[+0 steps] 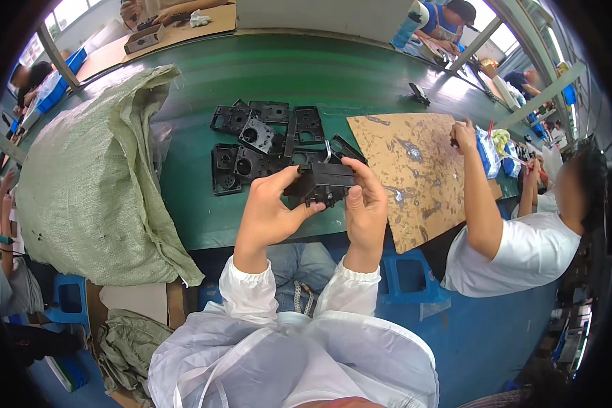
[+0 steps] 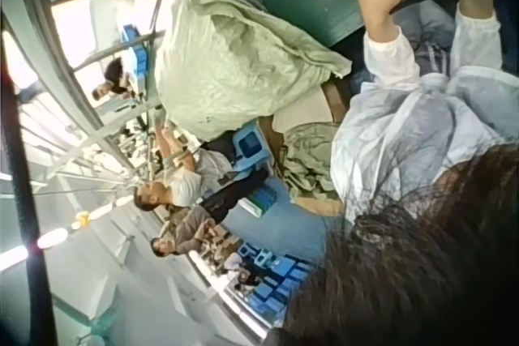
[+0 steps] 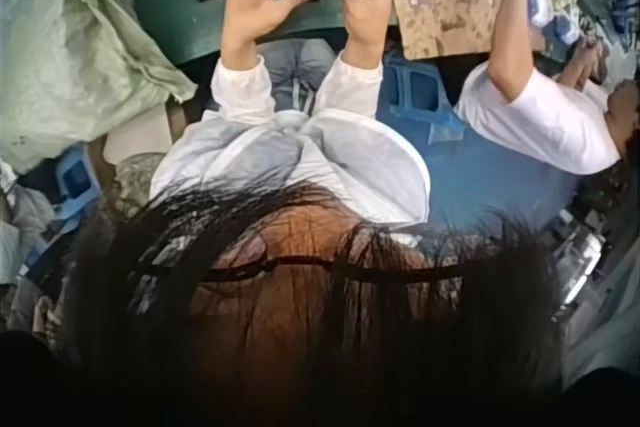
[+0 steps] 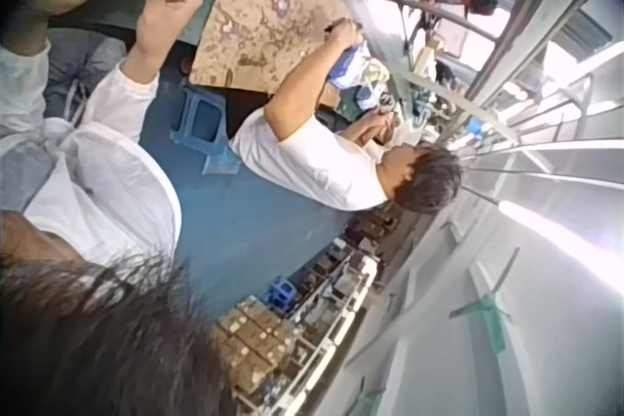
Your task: Assembling black plastic mechanical components at a factory workstation.
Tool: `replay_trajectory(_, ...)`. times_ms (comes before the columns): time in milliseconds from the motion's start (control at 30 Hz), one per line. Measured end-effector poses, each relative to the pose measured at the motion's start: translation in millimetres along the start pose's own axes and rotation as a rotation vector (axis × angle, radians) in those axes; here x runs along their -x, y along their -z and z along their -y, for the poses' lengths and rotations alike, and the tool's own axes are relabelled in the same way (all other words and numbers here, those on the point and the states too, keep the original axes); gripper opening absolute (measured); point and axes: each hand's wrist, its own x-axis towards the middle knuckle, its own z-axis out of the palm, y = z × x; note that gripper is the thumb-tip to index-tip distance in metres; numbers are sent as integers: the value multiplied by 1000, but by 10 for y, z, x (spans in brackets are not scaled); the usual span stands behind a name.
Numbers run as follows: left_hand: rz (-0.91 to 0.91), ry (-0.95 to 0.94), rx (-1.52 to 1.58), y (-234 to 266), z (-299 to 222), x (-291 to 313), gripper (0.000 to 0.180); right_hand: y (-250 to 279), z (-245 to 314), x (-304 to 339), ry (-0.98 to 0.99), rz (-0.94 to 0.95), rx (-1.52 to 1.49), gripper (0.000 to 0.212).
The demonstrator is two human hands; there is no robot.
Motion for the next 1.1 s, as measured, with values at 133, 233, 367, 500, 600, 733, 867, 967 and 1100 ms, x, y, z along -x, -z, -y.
replay_trajectory(133,10,215,-9,61,13,4,52,42,-35,-261,-222,68,-13,33)
replay_trajectory(233,-172,91,-256,165,93,-24,53,-28,8,-863,-251,69,157,30)
replay_trajectory(367,-362,11,-639,322,142,-42,51,-10,-381,-2032,-310,24,377,35)
replay_trajectory(500,-404,145,-1061,488,200,-9,45,-71,-1098,-2841,-436,-41,327,34)
replay_trajectory(600,-493,101,-868,556,270,-57,28,-15,-1480,-3194,-543,-162,256,35)
replay_trajectory(733,-558,119,-684,703,414,-21,18,8,-1796,-3252,-460,-69,786,38)
replay_trajectory(867,-601,146,-540,730,485,-4,14,177,-1748,-3072,-249,139,1317,41)
replay_trajectory(967,-688,134,-545,730,399,-23,13,181,-1333,-2791,-74,384,1224,44)
replay_trajectory(1100,-668,112,-465,635,282,-42,11,250,-847,-2386,-214,645,1290,50)
